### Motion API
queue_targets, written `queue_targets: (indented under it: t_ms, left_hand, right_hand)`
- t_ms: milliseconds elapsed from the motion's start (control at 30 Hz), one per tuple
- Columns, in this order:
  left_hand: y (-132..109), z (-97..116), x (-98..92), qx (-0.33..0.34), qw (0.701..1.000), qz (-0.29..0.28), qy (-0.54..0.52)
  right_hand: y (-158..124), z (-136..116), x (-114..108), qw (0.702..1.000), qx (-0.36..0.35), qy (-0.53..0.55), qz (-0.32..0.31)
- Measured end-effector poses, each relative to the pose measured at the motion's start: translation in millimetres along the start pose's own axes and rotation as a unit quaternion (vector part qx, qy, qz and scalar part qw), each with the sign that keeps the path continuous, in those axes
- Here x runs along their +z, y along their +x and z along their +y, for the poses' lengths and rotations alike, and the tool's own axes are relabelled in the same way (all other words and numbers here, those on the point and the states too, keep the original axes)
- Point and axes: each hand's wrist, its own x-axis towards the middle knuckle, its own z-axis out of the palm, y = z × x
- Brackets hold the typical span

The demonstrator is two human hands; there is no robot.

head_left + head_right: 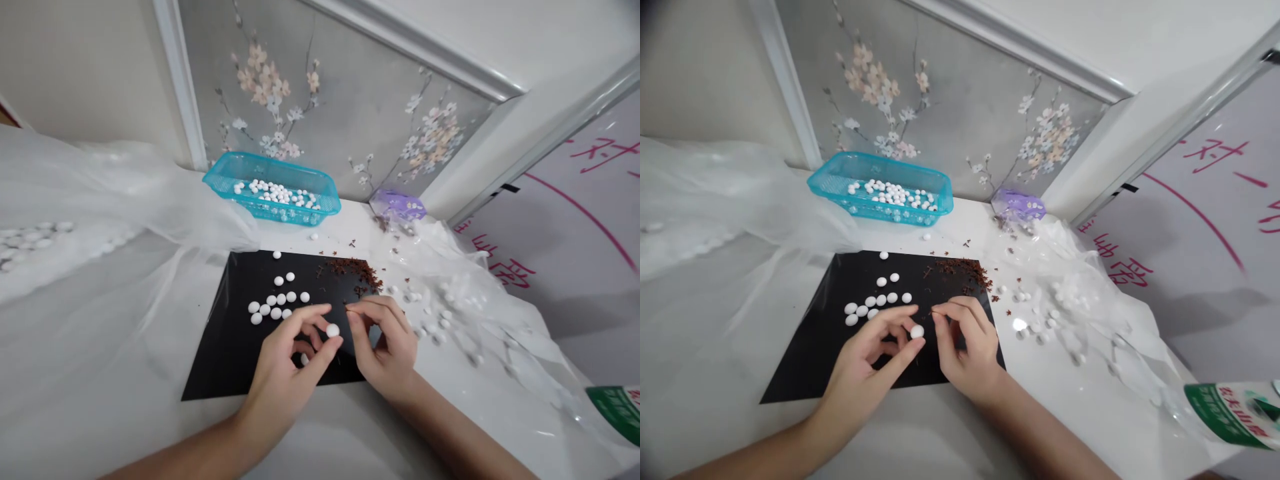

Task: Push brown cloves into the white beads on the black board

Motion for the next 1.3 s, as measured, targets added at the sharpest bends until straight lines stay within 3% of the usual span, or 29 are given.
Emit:
queue_targets:
  t_ms: [67,300,667,833,1300]
  left_hand:
    - [1.8,-1.5,-0.9,-0.009,0.999,0.031,-0.009]
    - [2.7,3.5,-2.3,-0.032,0.999,0.032,-0.008]
    - [0.6,1.4,-2.0,-0.006,0.999,0.050,-0.007]
    - [3.7,4.7,-1.8,-0.006,0.997,0.070,-0.039]
    - [3.1,3.6,-1.9,-0.009,0.997,0.064,-0.050]
  right_hand:
    - [-0.7,0.9,-0.5,1.000,0.002,-0.007,-0.015]
    - [-2.3,-1.4,-0.4,0.999,-0.008,0.001,-0.043]
    - [-3.2,-3.9,-0.6,0.997,0.021,0.033,-0.063]
    - [-5.4,-3.2,0.1,0.991,0.013,0.079,-0.104]
    - [-2.1,1.9,-0.8,0.996,-0.045,0.028,-0.076]
